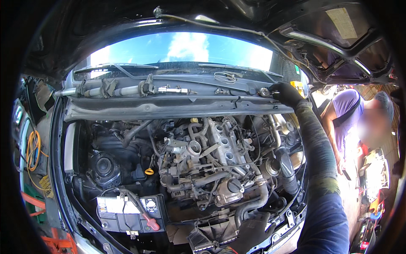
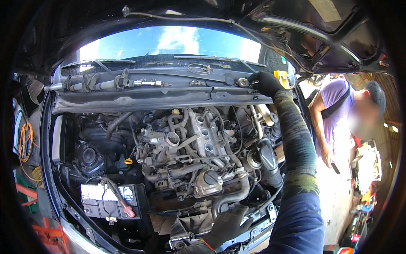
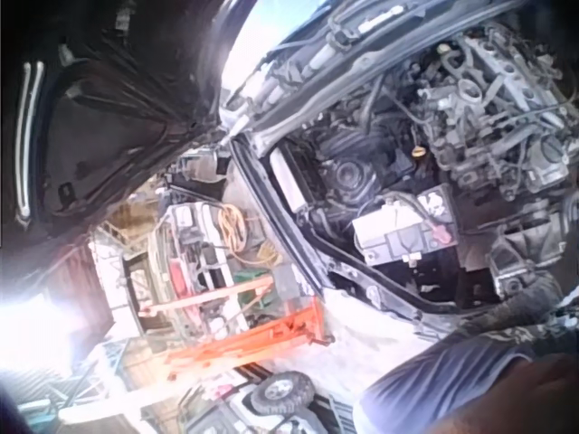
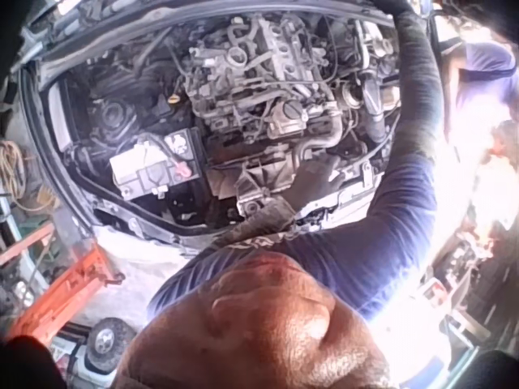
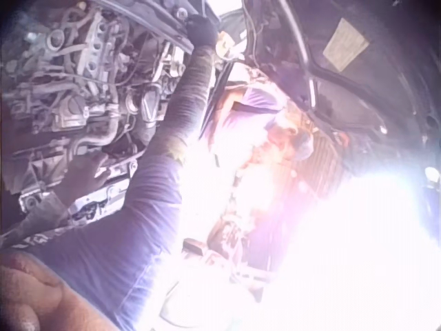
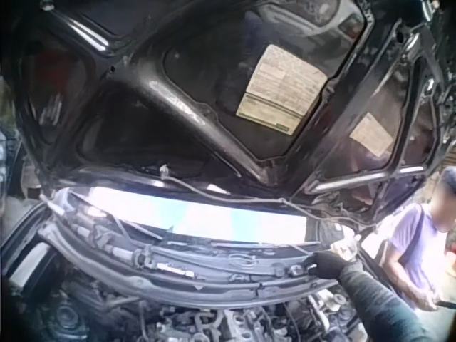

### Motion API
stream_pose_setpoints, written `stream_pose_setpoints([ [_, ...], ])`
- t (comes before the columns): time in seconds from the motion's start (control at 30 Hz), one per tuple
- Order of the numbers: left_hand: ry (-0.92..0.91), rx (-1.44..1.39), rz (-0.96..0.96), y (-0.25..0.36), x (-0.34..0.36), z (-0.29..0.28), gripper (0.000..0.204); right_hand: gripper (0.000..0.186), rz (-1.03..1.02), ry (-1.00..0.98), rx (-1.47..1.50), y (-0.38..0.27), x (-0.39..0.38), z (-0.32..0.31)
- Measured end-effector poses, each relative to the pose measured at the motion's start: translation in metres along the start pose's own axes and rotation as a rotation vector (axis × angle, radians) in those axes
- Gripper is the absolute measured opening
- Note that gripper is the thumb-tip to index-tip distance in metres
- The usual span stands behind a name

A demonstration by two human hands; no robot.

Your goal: The person works on a car engine with the hood open, using a socket wrench to loosen and tighten bolts on the engine block. The person removes a component from the engine and places it aside, then continues adjusting other parts within the engine bay.

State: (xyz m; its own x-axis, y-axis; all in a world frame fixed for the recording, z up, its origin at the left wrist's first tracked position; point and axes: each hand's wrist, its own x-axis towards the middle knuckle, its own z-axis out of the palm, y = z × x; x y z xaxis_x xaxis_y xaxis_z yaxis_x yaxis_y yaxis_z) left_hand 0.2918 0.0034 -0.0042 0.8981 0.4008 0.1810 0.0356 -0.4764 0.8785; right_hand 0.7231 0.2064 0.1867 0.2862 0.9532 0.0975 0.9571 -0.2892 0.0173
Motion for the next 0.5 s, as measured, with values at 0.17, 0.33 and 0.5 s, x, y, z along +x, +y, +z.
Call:
stream_pose_setpoints([
  [0.17, 0.060, -0.039, 0.003, -0.003, -0.001, 0.004, 0.049, 0.024, -0.011, -0.094, -0.128, 0.003, 0.019, 0.005],
  [0.33, 0.047, -0.029, 0.021, -0.004, -0.002, 0.006, 0.049, 0.024, 0.012, 0.096, -0.175, -0.008, 0.010, 0.007],
  [0.5, 0.074, -0.011, 0.036, -0.004, -0.001, 0.007, 0.048, 0.019, 0.082, 0.428, -0.189, -0.055, -0.023, -0.026],
])
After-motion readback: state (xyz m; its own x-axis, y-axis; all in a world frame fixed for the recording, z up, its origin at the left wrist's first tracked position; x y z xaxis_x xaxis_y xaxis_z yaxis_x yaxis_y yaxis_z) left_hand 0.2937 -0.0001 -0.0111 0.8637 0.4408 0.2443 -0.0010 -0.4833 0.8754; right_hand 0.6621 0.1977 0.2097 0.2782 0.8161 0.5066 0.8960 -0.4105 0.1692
